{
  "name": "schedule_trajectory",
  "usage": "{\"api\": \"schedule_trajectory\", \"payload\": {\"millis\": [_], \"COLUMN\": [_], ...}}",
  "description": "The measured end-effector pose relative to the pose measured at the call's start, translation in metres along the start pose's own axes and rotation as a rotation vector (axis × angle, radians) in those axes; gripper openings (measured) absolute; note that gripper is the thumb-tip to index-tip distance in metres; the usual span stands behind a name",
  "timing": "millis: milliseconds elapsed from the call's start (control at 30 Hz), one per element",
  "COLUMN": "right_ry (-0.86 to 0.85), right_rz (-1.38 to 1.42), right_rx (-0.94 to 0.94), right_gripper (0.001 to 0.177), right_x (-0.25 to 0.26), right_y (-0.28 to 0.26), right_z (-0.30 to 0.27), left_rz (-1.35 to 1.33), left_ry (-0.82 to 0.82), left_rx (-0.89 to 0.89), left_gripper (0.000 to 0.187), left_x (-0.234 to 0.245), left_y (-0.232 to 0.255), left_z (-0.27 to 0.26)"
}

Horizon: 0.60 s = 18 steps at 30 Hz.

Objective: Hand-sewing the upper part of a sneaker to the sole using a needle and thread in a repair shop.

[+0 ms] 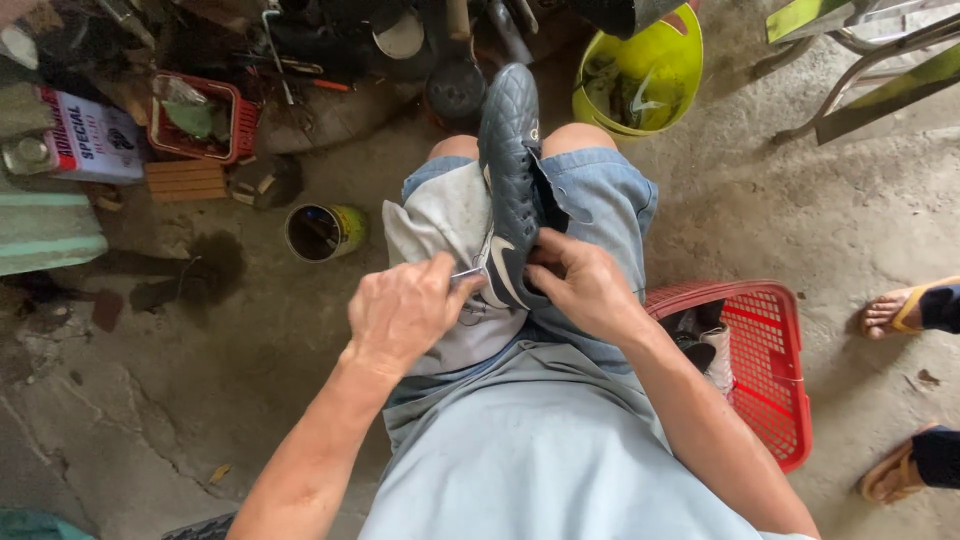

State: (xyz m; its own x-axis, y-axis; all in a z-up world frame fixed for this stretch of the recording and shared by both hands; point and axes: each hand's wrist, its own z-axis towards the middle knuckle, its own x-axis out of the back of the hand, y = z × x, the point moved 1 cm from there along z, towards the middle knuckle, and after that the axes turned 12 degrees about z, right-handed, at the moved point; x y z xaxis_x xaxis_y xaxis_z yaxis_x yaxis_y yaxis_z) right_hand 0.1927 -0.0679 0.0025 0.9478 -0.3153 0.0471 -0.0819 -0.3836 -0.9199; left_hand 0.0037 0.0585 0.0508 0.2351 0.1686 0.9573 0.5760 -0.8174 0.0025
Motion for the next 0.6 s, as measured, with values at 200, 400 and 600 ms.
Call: {"api": "schedule_trajectory", "payload": {"millis": [200, 400, 600], "right_ry": [0.171, 0.259, 0.375], "right_rz": [-0.427, -0.795, -0.612], "right_rx": [0.343, 0.437, 0.337], "right_gripper": [0.019, 0.017, 0.019], "right_x": [0.002, 0.023, 0.075], "right_y": [0.009, 0.029, 0.021], "right_z": [-0.011, -0.013, -0.042], "left_rz": [0.111, -0.36, -1.246], "left_ry": [-0.103, 0.083, -0.146], "left_rx": [0.4, 0.252, 0.279], "left_gripper": [0.075, 0.068, 0.028], "left_x": [0.005, -0.016, -0.04], "left_y": [-0.072, -0.013, -0.005], "left_z": [-0.058, -0.034, -0.008]}}
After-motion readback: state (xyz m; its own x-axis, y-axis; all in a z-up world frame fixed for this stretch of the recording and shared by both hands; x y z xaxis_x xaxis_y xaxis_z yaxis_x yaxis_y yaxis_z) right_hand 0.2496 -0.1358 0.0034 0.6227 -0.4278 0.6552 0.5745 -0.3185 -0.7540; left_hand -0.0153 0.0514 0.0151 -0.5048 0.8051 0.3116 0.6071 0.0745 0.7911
